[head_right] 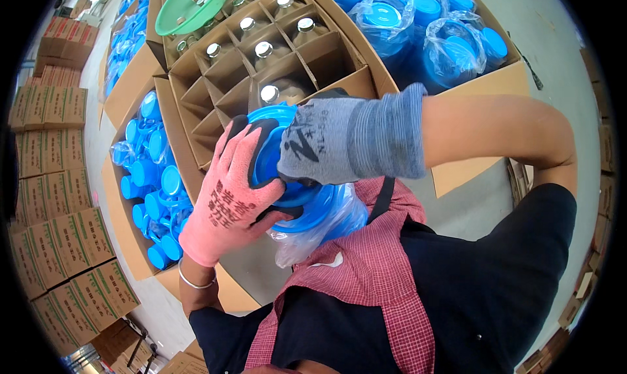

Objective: The person assembles blue plastic containers by inserting a metal inner liner into the plastic body and securing a blue lid. They wear pink and grey gloves and work in a warehouse setting surrounded by cardboard boxes. The person repeatedly picks up components, assembles them, and places the finished units into a box.

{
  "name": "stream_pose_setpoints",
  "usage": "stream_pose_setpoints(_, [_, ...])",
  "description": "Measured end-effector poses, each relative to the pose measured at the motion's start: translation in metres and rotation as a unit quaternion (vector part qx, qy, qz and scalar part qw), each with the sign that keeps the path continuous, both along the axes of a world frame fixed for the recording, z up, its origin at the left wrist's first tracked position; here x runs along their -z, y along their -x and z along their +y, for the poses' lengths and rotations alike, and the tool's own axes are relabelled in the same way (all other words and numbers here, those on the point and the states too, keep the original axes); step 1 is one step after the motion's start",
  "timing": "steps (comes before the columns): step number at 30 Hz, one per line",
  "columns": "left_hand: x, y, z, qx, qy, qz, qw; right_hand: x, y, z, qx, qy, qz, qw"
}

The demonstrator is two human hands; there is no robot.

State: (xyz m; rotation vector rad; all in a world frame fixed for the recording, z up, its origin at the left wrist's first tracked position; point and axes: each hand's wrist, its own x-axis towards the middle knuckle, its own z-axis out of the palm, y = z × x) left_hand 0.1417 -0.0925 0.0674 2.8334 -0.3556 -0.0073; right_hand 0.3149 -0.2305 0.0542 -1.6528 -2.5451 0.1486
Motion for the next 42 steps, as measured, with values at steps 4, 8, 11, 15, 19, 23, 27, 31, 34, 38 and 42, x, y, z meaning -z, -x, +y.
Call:
stream_pose_setpoints(4, [0.007, 0.003, 0.016, 0.027, 0.074, 0.007, 0.997, -0.017, -0.003, 0.018, 0.002, 0.276, 0.045, 0.96])
stream_pose_setpoints(8, [0.003, 0.003, 0.022, 0.039, 0.078, 0.029, 0.996, 0.002, -0.002, 0.019, -0.069, 0.182, 0.039, 0.98])
stream_pose_setpoints(11, [0.0, -0.001, 0.019, 0.037, 0.065, 0.043, 0.996, 0.011, 0.005, 0.008, -0.032, 0.097, 0.001, 0.995])
stream_pose_setpoints(15, [0.001, -0.001, 0.019, 0.016, 0.06, 0.054, 0.997, 0.024, 0.009, 0.007, -0.006, 0.004, 0.027, 1.0])
stream_pose_setpoints(19, [0.004, -0.004, 0.019, 0.044, 0.06, 0.042, 0.996, 0.025, 0.018, -0.001, 0.09, 0.038, 0.06, 0.993])
stream_pose_setpoints(23, [0.004, -0.005, 0.018, 0.052, 0.061, 0.036, 0.996, 0.022, 0.019, -0.001, 0.084, 0.035, 0.011, 0.996])
stream_pose_setpoints(27, [-0.009, 0.001, 0.015, 0.007, -0.02, 0.045, 0.999, -0.004, 0.003, 0.009, 0.029, 0.168, 0.05, 0.984])
stream_pose_setpoints(31, [-0.013, 0.013, 0.007, -0.083, -0.082, 0.056, 0.992, -0.009, -0.001, 0.007, 0.004, 0.286, 0.205, 0.936])
stream_pose_setpoints(34, [-0.008, 0.021, 0.004, -0.14, -0.076, 0.069, 0.985, 0.023, 0.013, -0.008, 0.005, 0.064, 0.248, 0.967])
stream_pose_setpoints(38, [-0.001, 0.024, 0.01, -0.135, -0.053, 0.041, 0.989, 0.039, 0.018, -0.009, 0.028, 0.055, 0.233, 0.971])
stream_pose_setpoints(42, [0.004, 0.024, 0.014, -0.094, -0.018, 0.013, 0.995, 0.035, 0.022, -0.009, 0.037, 0.091, 0.243, 0.965])
